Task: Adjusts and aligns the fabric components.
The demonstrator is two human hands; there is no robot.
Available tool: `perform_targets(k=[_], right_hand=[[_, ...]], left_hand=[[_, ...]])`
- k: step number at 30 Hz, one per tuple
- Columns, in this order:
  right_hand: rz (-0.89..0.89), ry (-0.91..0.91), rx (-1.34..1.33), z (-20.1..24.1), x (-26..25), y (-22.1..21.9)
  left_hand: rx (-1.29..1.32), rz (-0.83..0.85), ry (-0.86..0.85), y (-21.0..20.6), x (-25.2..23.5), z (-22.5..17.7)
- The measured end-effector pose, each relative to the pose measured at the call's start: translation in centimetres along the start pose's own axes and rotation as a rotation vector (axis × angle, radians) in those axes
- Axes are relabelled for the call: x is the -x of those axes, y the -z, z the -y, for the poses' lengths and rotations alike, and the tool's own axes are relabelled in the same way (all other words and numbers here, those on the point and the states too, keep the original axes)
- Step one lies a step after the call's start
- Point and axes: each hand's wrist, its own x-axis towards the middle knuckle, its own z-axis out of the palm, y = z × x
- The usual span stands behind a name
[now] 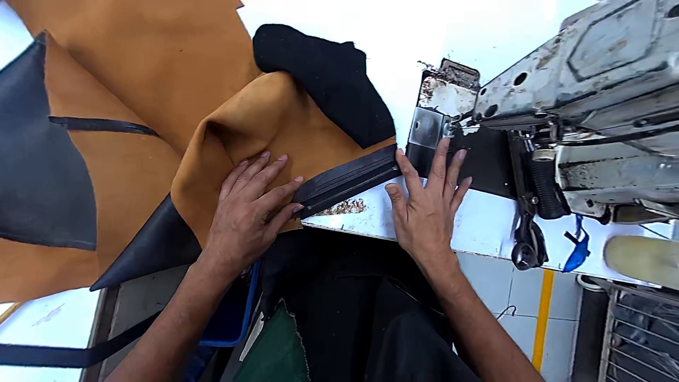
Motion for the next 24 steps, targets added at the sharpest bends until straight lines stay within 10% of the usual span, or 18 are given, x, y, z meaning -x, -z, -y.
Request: perform_targets(k=[9,24], right_hand=[[-0.132,-0.049,-0.397,-0.1,0.3,1.6],[0.187,-0.154,-0.754,0.1,-6.2,1.8]], left_hand=[[0.002,-0.005,-0.006,0.2,0.1,0.0],[-0.101,-0.225,0.117,-3.0,4.4,-3.2]])
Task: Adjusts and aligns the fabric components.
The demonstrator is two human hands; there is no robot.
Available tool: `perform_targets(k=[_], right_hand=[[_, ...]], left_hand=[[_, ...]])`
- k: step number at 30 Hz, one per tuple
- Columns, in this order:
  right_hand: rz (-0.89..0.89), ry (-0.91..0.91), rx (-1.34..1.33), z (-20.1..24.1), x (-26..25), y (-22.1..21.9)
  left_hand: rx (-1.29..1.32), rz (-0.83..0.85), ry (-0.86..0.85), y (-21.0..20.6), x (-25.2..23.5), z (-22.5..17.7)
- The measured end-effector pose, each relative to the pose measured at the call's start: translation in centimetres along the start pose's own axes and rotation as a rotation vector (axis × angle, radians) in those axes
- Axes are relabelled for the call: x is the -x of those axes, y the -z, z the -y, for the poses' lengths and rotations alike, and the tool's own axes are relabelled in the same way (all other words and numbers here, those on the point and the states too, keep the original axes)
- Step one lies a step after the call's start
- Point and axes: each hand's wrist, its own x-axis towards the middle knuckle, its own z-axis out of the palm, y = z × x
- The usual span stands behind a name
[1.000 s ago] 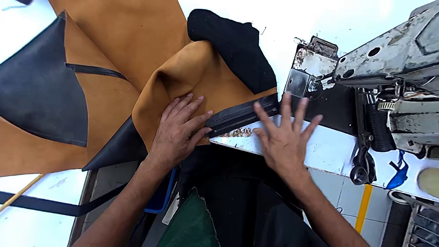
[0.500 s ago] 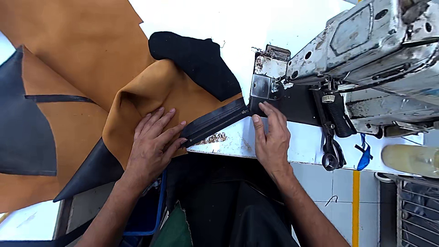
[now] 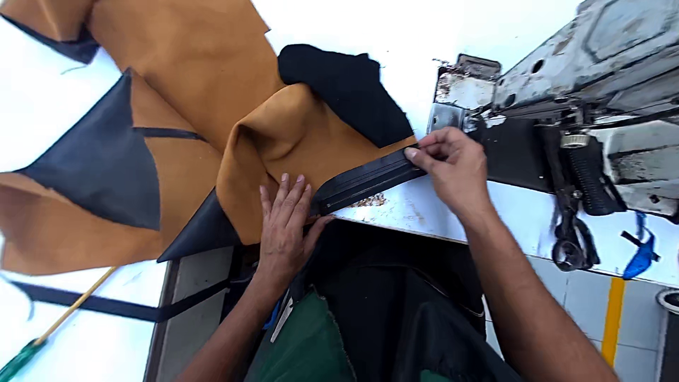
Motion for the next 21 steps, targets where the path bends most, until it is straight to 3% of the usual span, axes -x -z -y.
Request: perform_targets(k=[11,21], right_hand=[[-0.076,-0.023,0.082,-0.4,0.1,-0.8],[-0.070,-0.036,0.124,-0.2,0.1,-0.8]], left_hand=[[-0.035,-0.039,-0.020,-0.5,0.8,0.5],[0.092,-0.191,-0.089,0.1,1.2,0.3]])
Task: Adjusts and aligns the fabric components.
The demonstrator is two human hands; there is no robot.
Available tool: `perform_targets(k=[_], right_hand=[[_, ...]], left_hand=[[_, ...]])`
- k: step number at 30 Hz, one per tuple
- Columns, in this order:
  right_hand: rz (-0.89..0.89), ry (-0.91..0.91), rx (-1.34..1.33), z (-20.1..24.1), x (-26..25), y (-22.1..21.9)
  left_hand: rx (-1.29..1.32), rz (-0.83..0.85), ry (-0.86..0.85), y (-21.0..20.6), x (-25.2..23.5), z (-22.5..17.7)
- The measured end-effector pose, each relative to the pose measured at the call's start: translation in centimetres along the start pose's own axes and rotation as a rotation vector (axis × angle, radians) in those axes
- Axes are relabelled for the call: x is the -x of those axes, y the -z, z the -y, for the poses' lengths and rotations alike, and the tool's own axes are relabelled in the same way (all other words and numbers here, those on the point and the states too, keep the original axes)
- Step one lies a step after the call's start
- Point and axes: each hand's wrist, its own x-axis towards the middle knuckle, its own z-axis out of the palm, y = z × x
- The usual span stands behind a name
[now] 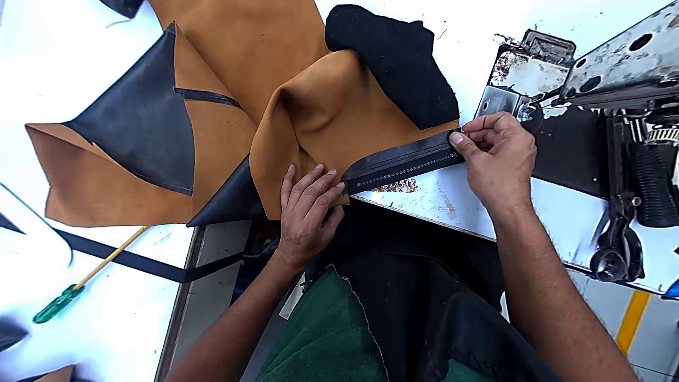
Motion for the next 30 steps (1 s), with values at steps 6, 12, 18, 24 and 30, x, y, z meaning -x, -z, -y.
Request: perform_targets(k=[6,12,18,24,30], right_hand=[[-0.107,0.190,0.120,0.9,1.7,-0.5],[0.187,0.744,0.072,3.8,7.3,-5.5],[0.207,0.628,-0.010,3.9,5.9,-6.7],[0.261,0.546,0.045,4.6,5.4,-6.6],[0.282,0.692,0.144,4.9,4.8,-5.1]], left_hand=[[-0.007,0.051,0.015,0.2,-0.1,0.0],[-0.003,0.066,0.025,0.3,-0.2,-0.1],[0.011,0.072,0.034,0.2,-0.1,0.1],[-0.004,0.019,0.037,-0.1,-0.4,0.2],[0.035,0.030,0.032,1.2,-2.5,-0.3]])
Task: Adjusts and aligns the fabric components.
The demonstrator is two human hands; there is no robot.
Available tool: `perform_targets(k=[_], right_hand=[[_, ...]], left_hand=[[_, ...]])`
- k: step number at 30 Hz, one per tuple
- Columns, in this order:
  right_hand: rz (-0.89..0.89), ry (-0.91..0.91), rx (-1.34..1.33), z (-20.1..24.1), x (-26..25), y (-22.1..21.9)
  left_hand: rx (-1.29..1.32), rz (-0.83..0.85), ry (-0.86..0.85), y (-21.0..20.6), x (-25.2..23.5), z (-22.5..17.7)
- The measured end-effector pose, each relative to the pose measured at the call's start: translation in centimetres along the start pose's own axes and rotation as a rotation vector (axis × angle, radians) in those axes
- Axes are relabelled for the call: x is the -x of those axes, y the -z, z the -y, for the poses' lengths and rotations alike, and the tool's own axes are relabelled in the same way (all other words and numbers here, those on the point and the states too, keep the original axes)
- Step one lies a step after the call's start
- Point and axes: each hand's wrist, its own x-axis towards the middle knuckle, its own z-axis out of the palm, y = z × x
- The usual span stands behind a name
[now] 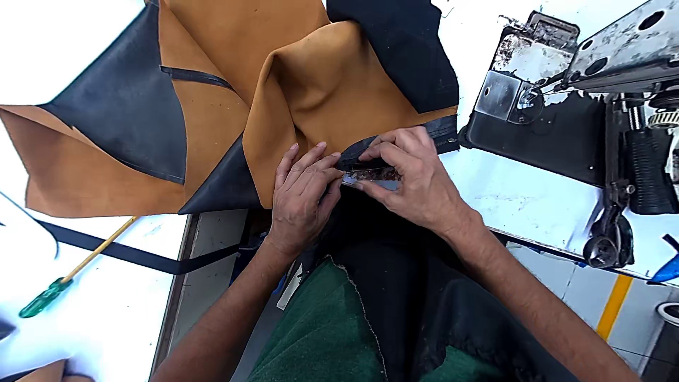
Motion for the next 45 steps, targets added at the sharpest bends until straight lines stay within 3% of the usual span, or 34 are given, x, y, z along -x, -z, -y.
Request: perform_targets(k=[6,11,15,19,32,35,38,42,45], right_hand=[[-0.009,0.023,0.031,-0.4,-1.1,3.9],[0.312,-0.216,-0.064,0.5,-3.0,7.8],[0.439,-0.285,-0.365,-2.4,-3.4,8.5],[0.400,-0.351,-0.543,-4.1,-2.6,8.2],[0.202,-0.427,-0.557,-5.3,-2.6,7.3],[0.138,-0.405,-0.589,-5.3,-2.1,7.2],[0.115,-0.267,-0.468,-5.2,0.2,7.9],[-0.126,-0.079,-0.122,-4.6,6.9,6.5],[-0.287,-0.053,-0.054,-4.8,10.8,3.7]], left_hand=[[0.004,0.059,0.069,3.2,-3.3,-0.6],[0.305,0.300,0.398,6.6,-6.8,-0.2],[0.436,0.400,0.516,6.7,-7.3,1.8],[0.525,0.437,0.574,6.1,-7.1,2.6],[0.593,0.462,0.678,5.8,-6.9,1.7],[0.551,0.437,0.583,5.8,-6.3,1.6],[0.328,0.394,0.229,5.8,-4.5,0.5],[0.134,0.337,-0.083,3.8,0.1,-0.6],[0.073,0.316,-0.169,2.4,2.4,-0.4]])
